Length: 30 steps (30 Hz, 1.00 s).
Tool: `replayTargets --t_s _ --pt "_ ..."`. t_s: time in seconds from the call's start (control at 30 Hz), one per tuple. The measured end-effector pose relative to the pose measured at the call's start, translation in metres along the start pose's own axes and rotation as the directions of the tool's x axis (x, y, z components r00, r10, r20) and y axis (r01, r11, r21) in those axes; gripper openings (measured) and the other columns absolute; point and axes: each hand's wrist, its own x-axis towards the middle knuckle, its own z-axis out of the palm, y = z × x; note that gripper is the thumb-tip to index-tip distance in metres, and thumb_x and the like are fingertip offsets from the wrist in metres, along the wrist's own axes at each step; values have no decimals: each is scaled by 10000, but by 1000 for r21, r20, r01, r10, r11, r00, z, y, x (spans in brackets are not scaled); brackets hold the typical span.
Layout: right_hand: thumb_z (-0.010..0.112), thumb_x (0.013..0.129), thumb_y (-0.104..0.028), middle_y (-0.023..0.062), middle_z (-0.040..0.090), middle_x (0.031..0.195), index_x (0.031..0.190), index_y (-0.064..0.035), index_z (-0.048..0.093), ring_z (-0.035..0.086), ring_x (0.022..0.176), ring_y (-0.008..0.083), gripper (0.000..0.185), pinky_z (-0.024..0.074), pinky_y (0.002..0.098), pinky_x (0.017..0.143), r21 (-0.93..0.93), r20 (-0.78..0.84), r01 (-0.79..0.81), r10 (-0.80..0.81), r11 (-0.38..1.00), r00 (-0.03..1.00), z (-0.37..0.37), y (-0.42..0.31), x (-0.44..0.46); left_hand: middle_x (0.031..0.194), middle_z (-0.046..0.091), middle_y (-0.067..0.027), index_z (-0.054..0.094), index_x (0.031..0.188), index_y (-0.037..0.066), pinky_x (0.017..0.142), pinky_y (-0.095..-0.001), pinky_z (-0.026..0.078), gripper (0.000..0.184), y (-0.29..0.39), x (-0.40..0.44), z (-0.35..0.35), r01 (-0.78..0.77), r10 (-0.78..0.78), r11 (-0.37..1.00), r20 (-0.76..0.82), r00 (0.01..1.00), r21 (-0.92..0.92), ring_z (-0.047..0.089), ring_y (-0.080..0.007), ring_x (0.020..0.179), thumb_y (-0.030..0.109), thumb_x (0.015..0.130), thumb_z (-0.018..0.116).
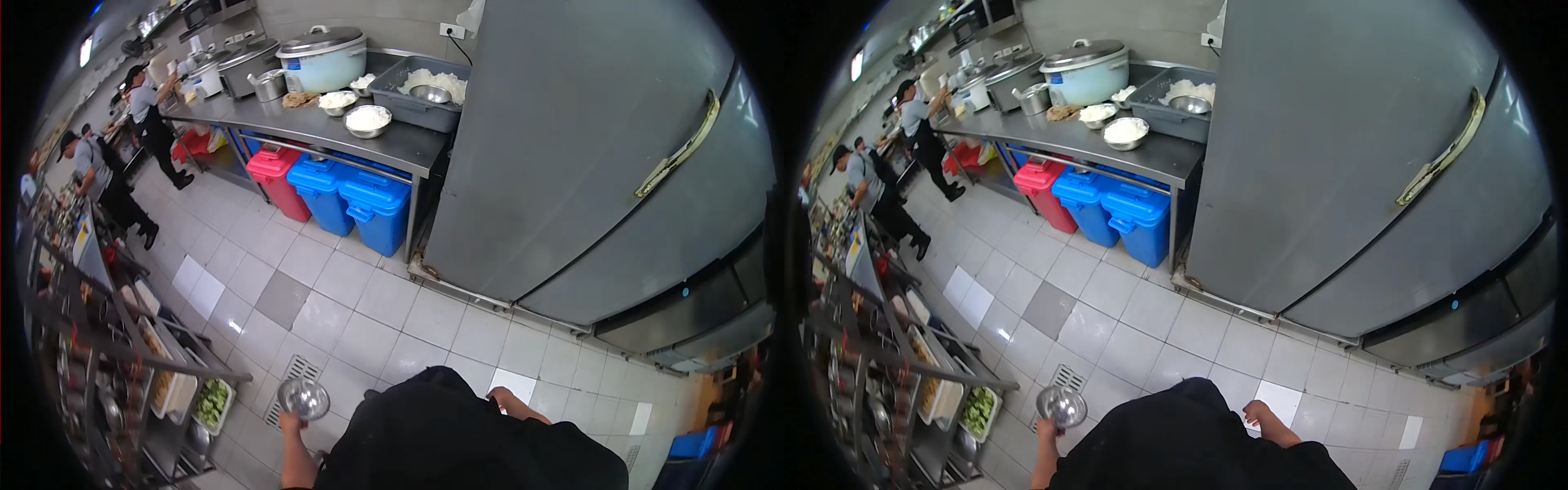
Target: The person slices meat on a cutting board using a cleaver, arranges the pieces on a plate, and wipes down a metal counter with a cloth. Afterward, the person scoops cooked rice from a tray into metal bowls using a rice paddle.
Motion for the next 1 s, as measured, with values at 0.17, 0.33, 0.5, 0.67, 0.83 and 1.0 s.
replayTargets --t_s 0.17,0.33,0.5,0.67,0.83,1.0 --pt "489 946 -186 97 689 856 908 -70 663 687 645 236 213 562 394 502 159 -65 202 -194 966 979 9 -91 -15 949 664 -200 468 1273 -24 435 -376 577 436 227 86 5 -353 351 928 -36 936 -119 701 -285 662 71 851 524" --pt "550 955 -252 79 689 843 1011 -54 640 678 701 182 225 548 321 567 498 -327 429 -295 754 898 -34 -222 82 1051 648 -165 481 1282 -9 550 -371 606 459 387 113 73 -362 442 836 114 890 -412 697 -271 808 46 828 531" --pt "573 988 -333 44 690 871 1104 -67 632 656 747 133 296 527 282 630 437 -497 722 -525 537 691 -176 -441 77 1128 611 -172 468 1305 7 641 -409 604 478 516 92 108 -192 439 748 257 861 -635 671 -268 877 38 833 539" --pt "606 958 -272 89 700 956 1217 -56 589 676 798 173 338 531 321 734 162 -635 918 -673 362 378 -313 -623 -6 1183 613 -170 465 1310 -8 675 -423 620 480 606 121 107 -77 453 681 335 826 -728 672 -276 944 56 841 542" --pt "600 950 -371 125 697 987 1214 -45 562 692 805 226 420 541 368 749 149 -771 898 -520 414 368 -411 -746 -28 1157 624 -165 482 1291 -17 641 -407 619 473 702 165 106 -70 488 625 320 812 -777 682 -276 915 80 835 564" --pt "603 912 -372 158 681 851 896 -19 500 683 648 263 369 551 386 575 274 -772 812 -386 516 506 -440 -821 8 1052 667 -164 500 1241 -37 630 -385 600 425 826 213 123 -151 599 566 278 751 -811 691 -278 830 106 845 566"
